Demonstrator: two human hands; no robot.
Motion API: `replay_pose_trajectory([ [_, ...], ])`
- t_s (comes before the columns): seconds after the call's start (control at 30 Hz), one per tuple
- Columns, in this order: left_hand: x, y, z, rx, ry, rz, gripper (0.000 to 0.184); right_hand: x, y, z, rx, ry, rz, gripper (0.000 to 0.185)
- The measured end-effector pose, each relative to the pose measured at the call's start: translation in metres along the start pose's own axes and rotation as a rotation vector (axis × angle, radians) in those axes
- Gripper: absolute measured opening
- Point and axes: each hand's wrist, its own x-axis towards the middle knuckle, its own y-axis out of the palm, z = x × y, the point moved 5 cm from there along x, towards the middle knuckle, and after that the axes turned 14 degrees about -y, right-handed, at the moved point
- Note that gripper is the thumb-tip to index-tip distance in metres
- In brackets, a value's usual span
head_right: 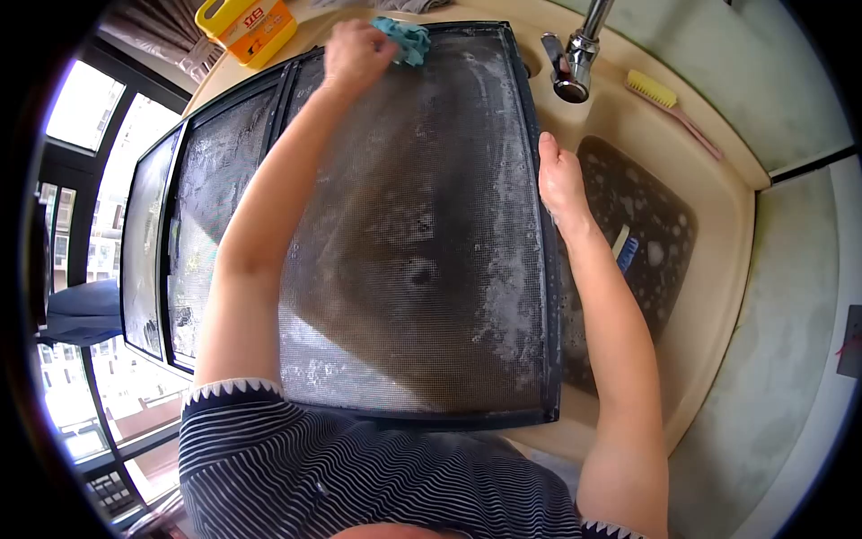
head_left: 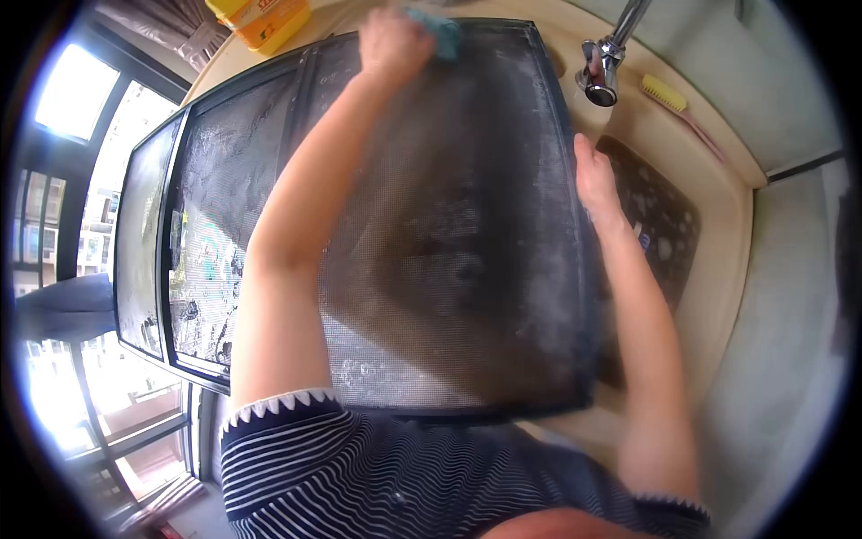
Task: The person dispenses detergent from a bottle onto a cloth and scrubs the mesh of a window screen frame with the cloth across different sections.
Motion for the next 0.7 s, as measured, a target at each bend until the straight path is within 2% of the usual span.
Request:
replay_pose_trajectory([
  [0.03,0.002,-0.022,0.003,-0.122,0.039,-0.190,0.024,-0.001,-0.001,0.002,0.010,-0.033,-0.038,0.049],
  [0.1,0.000,-0.062,-0.001,-0.399,0.102,-0.373,0.025,0.002,-0.003,-0.005,-0.051,0.000,0.023,0.047],
  [0.13,0.003,-0.065,-0.011,-0.309,-0.040,-0.089,0.024,0.003,-0.004,-0.007,-0.094,0.032,0.069,0.049],
  [0.17,-0.013,-0.064,-0.025,-0.746,-0.102,-0.092,0.026,0.002,-0.005,-0.008,-0.139,0.066,0.115,0.053],
  [0.23,-0.001,-0.004,-0.046,-0.530,0.037,-0.083,0.026,-0.001,-0.005,-0.001,-0.104,0.060,0.084,0.053],
  [0.27,-0.003,0.027,-0.051,-0.510,-0.038,-0.037,0.026,-0.002,-0.003,0.004,-0.089,0.052,0.066,0.053],
  [0.3,-0.002,0.052,-0.057,-0.492,-0.115,0.009,0.026,-0.002,-0.001,0.007,-0.006,-0.055,-0.024,0.048],
  [0.33,0.007,0.067,-0.056,-0.489,-0.292,0.011,0.026,0.000,-0.002,0.002,-0.055,-0.070,-0.010,0.048],
  [0.43,0.046,0.090,-0.066,-0.628,-0.410,0.021,0.025,0.000,-0.003,-0.008,-0.078,-0.055,0.010,0.050],
  [0.47,0.042,0.088,-0.075,-0.860,-0.314,0.194,0.023,-0.001,-0.001,-0.003,-0.076,-0.048,0.002,0.051],
  [0.57,0.025,0.081,-0.119,-0.185,0.036,0.036,0.027,0.002,-0.004,-0.009,-0.117,-0.007,-0.005,0.053],
  [0.6,0.023,0.083,-0.122,-0.177,0.055,0.004,0.029,0.001,-0.003,-0.009,-0.104,-0.009,-0.004,0.054],
  [0.7,0.030,0.084,-0.124,-0.136,0.027,0.141,0.029,0.002,-0.002,-0.008,-0.095,-0.055,-0.019,0.053],
])
